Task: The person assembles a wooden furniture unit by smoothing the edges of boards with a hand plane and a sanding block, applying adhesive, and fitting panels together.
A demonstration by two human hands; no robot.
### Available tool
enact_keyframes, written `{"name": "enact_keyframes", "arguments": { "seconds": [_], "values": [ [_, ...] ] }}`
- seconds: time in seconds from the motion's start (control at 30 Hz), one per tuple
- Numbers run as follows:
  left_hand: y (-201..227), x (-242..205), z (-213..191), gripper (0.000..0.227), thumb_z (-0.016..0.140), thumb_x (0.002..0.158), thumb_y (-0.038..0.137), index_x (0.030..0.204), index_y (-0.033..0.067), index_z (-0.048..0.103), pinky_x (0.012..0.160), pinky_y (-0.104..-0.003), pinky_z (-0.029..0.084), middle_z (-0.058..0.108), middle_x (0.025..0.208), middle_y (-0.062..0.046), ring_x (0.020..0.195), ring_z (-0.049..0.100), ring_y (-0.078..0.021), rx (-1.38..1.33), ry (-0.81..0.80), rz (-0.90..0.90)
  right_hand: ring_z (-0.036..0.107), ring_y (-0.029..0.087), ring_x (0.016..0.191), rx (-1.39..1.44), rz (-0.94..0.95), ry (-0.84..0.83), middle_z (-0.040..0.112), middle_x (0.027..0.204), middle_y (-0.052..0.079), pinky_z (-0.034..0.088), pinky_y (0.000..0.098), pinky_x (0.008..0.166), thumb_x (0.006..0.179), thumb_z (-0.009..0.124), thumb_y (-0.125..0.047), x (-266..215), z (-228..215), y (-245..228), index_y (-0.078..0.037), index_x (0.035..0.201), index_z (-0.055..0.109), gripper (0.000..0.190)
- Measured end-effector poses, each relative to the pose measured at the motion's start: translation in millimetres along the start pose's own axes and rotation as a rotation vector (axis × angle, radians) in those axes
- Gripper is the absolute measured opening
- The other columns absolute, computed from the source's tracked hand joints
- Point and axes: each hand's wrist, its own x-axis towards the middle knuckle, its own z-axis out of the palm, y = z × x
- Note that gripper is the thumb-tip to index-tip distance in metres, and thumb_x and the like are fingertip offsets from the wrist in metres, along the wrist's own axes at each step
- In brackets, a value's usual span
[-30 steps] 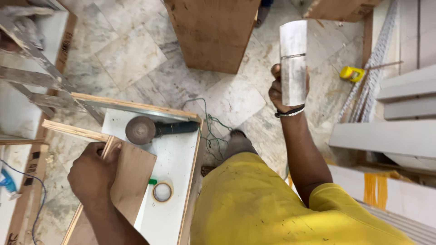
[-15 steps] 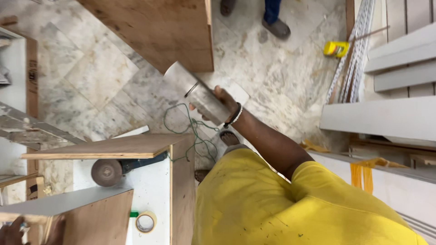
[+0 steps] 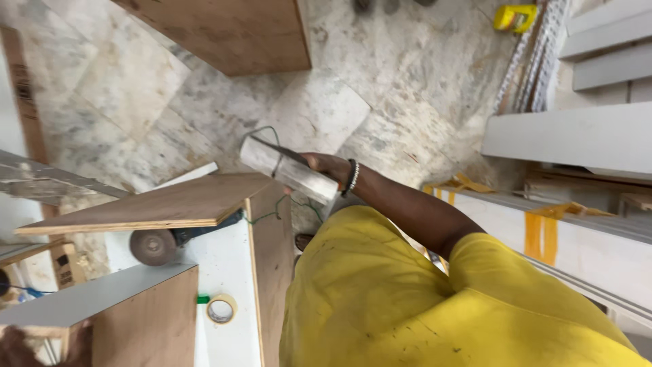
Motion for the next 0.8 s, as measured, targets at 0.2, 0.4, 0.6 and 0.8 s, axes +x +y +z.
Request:
{"name": "enact_keyframes", "arguments": {
  "seconds": [0.2,0.4,0.6,0.8],
  "values": [
    [20.4,6.0,-9.2,0.088,0.084,0.088,0.053,0.146,-0.0049,0.053,0.13,-0.059,0.034,0.053,0.154,-0.03,0.152,0.043,-0.0459,-0.02,0.049,-0.002,0.07,0.024,0.115,-0.105,0.145,-0.031,0.064,0.132,0.016,0.058,0.0367,0.099,0.084,0.082,-0.059,16.4,41.3,45.7,-0.001,0.155,0.042,0.1],
    [52.1,11.2,-25.2,0.068,0.087,0.079,0.037,0.132,-0.002,0.068,0.113,-0.052,0.044,0.062,0.143,-0.028,0.136,0.054,-0.043,-0.184,0.173,0.0,0.075,0.026,0.099,0.294,0.284,-0.027,0.068,0.122,0.022,0.065,0.0359,0.079,0.081,0.082,-0.054,48.5,58.5,145.8,-0.007,0.155,0.037,0.098],
    [70.4,14.6,-30.2,0.061,0.084,0.079,0.037,0.126,0.0027,0.067,0.098,-0.048,0.051,0.062,0.14,-0.021,0.118,0.064,-0.0375,-0.274,0.204,-0.078,0.07,0.025,0.095,-0.344,0.501,0.43,0.069,0.11,0.016,0.061,0.0371,0.08,0.08,0.08,-0.037,78.4,91.5,211.2,-0.005,0.133,0.052,0.068],
    [75.4,17.8,-27.5,0.059,0.079,0.084,0.038,0.129,0.0023,0.064,0.085,-0.047,0.054,0.058,0.143,-0.02,0.104,0.067,-0.034,-0.181,0.082,-0.064,0.067,0.021,0.082,-0.857,0.757,0.481,0.07,0.097,0.012,0.058,0.0349,0.071,0.078,0.086,-0.029,87.9,92.5,290.8,-0.008,0.109,0.064,0.043]
  ]
}}
